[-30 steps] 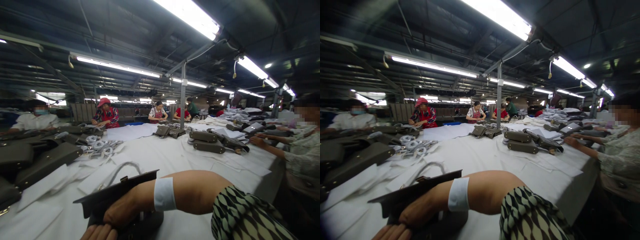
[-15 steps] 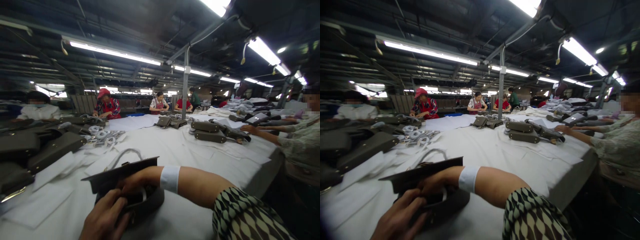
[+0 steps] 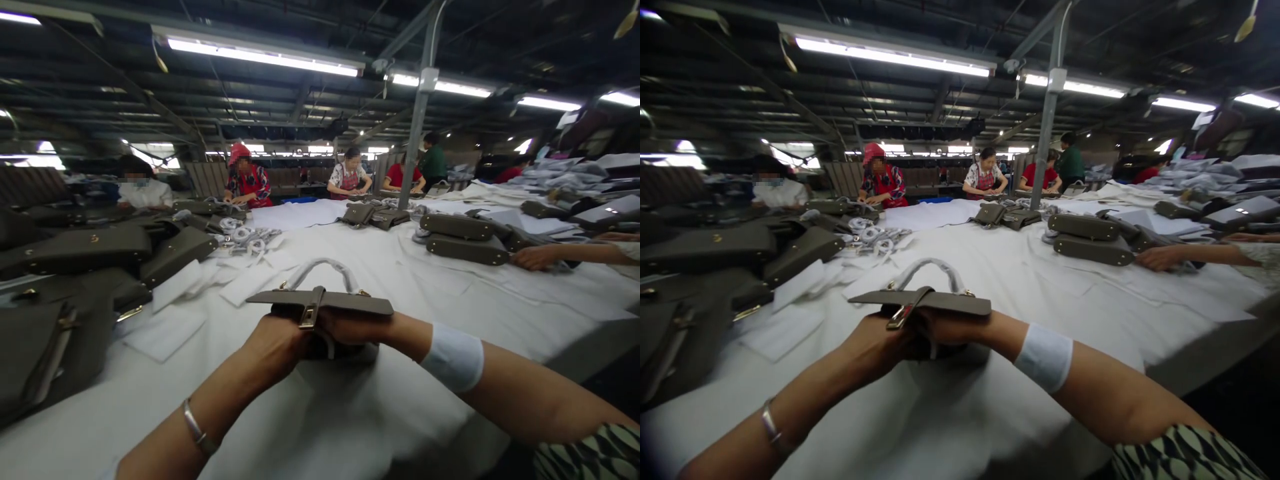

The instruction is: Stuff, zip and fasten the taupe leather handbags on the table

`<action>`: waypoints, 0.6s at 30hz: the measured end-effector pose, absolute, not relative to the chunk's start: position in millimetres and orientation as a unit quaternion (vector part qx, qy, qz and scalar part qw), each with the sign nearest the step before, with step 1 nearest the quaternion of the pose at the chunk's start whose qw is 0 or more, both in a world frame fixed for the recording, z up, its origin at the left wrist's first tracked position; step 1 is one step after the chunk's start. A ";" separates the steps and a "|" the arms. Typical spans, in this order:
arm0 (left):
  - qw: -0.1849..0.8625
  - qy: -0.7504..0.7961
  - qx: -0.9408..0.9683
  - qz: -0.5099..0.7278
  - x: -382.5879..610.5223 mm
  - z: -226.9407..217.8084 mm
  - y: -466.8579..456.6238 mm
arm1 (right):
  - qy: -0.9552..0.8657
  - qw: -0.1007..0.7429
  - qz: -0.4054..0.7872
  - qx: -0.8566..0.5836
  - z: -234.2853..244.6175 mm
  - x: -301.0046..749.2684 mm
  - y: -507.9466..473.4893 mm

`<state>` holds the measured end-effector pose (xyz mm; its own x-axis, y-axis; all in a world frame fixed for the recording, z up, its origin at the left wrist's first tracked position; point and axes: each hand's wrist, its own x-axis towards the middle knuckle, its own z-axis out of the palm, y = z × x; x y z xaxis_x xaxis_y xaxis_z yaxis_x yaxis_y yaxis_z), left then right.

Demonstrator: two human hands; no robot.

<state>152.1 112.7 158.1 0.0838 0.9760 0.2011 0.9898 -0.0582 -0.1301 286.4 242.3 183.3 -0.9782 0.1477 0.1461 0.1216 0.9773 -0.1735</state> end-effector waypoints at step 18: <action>-0.075 -0.636 -0.764 -0.081 144.1 182.9 170.5 | -0.996 0.035 0.051 -0.070 175.6 318.1 271.0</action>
<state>144.1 170.5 182.9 0.1791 0.9834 0.0281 0.9593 -0.1809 0.2167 318.1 271.0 175.6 -0.9876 0.1439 0.0629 0.1367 0.9849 -0.1066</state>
